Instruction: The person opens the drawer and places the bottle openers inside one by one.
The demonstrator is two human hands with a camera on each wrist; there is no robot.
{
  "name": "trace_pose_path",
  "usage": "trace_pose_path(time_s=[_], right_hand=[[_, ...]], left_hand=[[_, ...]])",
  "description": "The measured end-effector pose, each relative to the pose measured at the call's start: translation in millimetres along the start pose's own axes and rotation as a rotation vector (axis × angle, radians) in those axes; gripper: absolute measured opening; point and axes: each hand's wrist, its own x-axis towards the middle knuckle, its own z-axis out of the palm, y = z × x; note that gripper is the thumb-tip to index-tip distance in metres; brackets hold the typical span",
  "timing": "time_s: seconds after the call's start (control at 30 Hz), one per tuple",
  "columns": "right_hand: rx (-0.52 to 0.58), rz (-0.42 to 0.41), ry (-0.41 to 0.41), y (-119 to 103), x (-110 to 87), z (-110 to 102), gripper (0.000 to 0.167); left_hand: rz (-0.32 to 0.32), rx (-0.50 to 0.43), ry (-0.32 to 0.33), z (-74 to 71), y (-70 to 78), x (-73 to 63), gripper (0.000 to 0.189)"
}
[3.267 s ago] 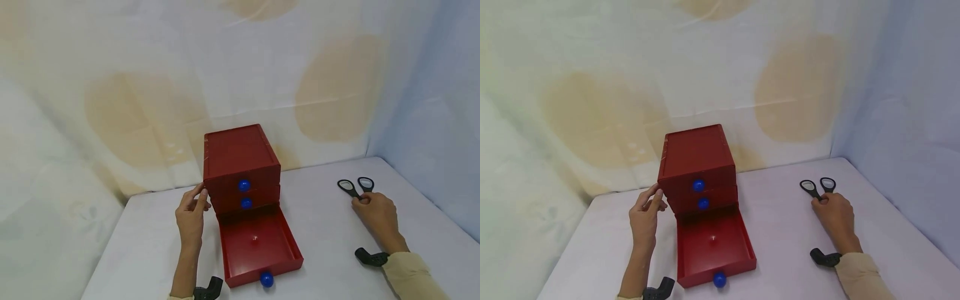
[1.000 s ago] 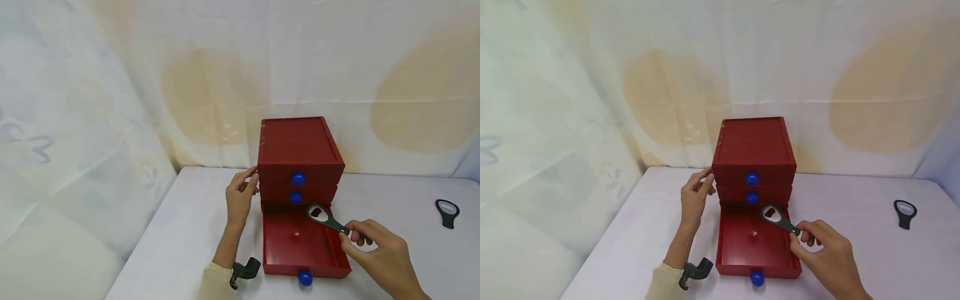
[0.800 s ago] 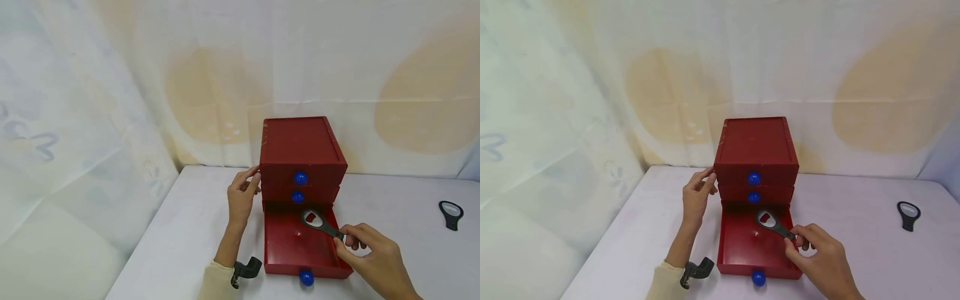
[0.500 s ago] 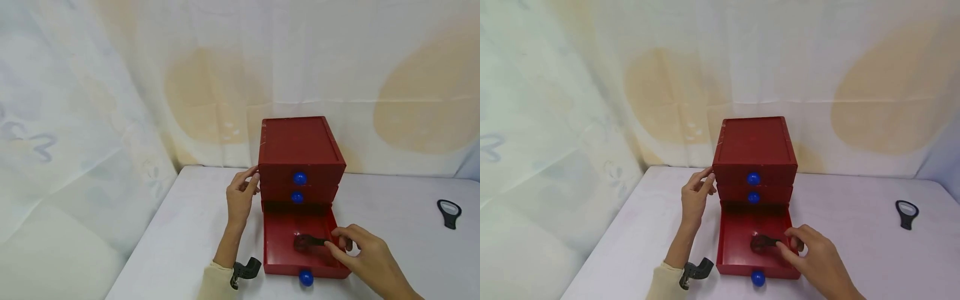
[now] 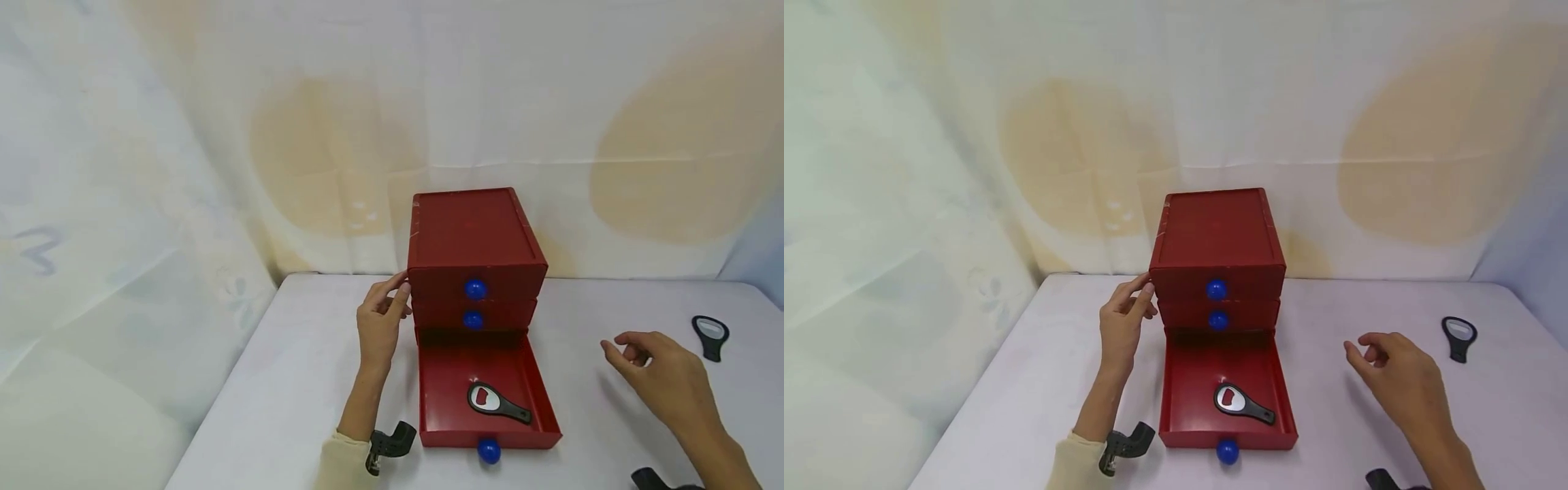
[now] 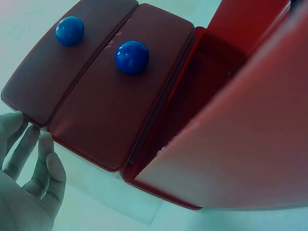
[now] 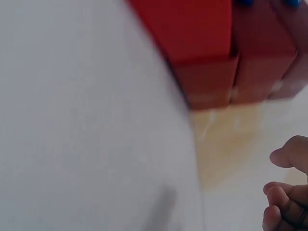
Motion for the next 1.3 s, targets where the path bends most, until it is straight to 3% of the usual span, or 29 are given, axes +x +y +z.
trace_pose_path(time_s=[0.17, 0.47, 0.67, 0.8, 1.0, 1.3], right_hand=[[-0.063, 0.102, -0.054, 38, 7.5, 2, 0.030], [-0.146, 0.400, -0.102, 94, 14.2, -5, 0.039], [-0.201, 0.496, -0.175, 111, 15.3, -5, 0.049], [-0.199, 0.522, -0.178, 116, 16.7, -4, 0.054], [-0.161, 0.537, -0.115, 122, 15.6, 2, 0.047], [-0.144, 0.497, -0.034, 125, 10.2, 4, 0.038]], left_hand=[[-0.010, 0.008, 0.015, -9.2, 2.5, -0.3, 0.028], [-0.017, 0.017, 0.015, -16.8, 7.2, 1.0, 0.028], [-0.022, 0.015, 0.024, -16.5, 9.5, -1.1, 0.027], [-0.028, 0.009, 0.026, -14.6, 8.5, 0.1, 0.027], [-0.052, 0.001, 0.025, -13.7, 9.7, -0.3, 0.028], [-0.046, -0.004, 0.017, -10.9, 39.9, -5.4, 0.028]])
